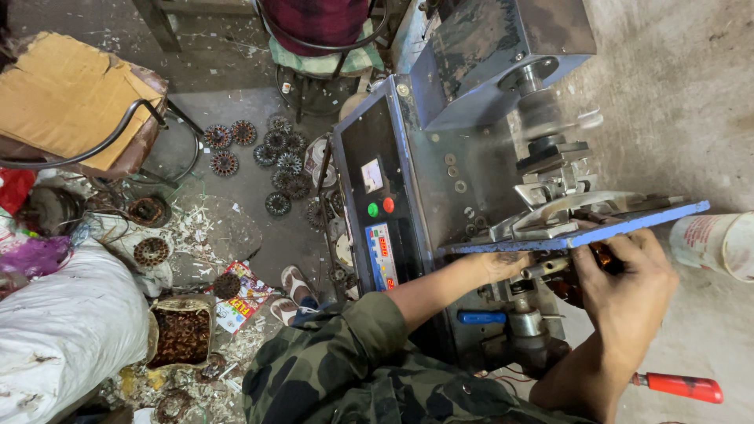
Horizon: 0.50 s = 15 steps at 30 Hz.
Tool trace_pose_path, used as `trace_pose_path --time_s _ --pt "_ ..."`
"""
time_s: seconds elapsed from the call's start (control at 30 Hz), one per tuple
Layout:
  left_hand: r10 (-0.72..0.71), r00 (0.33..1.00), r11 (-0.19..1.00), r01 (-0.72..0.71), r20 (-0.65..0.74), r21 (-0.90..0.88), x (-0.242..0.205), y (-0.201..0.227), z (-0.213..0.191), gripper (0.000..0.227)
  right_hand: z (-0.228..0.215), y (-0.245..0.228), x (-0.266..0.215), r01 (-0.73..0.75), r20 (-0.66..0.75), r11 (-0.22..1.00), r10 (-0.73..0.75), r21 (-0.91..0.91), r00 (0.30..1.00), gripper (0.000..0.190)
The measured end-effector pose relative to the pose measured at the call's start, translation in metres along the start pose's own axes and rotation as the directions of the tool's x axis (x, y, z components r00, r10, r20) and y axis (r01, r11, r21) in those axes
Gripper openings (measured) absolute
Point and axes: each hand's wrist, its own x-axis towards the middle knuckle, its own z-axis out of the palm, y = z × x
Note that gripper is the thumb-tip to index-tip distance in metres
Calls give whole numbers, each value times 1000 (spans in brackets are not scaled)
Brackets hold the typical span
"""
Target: The person assembles small metal components using a machine. They repeatedly place a cylindrical metal piece into a rotating fixture, then insert a small orange component into the fixture, and finally remove the assembled unit.
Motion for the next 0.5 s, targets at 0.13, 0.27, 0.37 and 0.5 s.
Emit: trace_pose_path --time_s 0.13,0.27,0.37,0.5 --pt "-8 996 1000 9 86 -8 0 5 14 54 1 3 0 -3 -2 1000 3 7 1000 25" --pt "7 999 998 -5 -42 60 3 14 55 82 1 6 -1 1 -2 1000 -1 16 1000 25" --pt "-2 993 998 -5 120 60 3 17 60 84 1 6 -2 -9 1 1000 9 20 1000 25" --pt "-47 995 999 45 -90 -20 8 3 17 49 1 5 -2 -10 4 1000 10 23 1000 27"
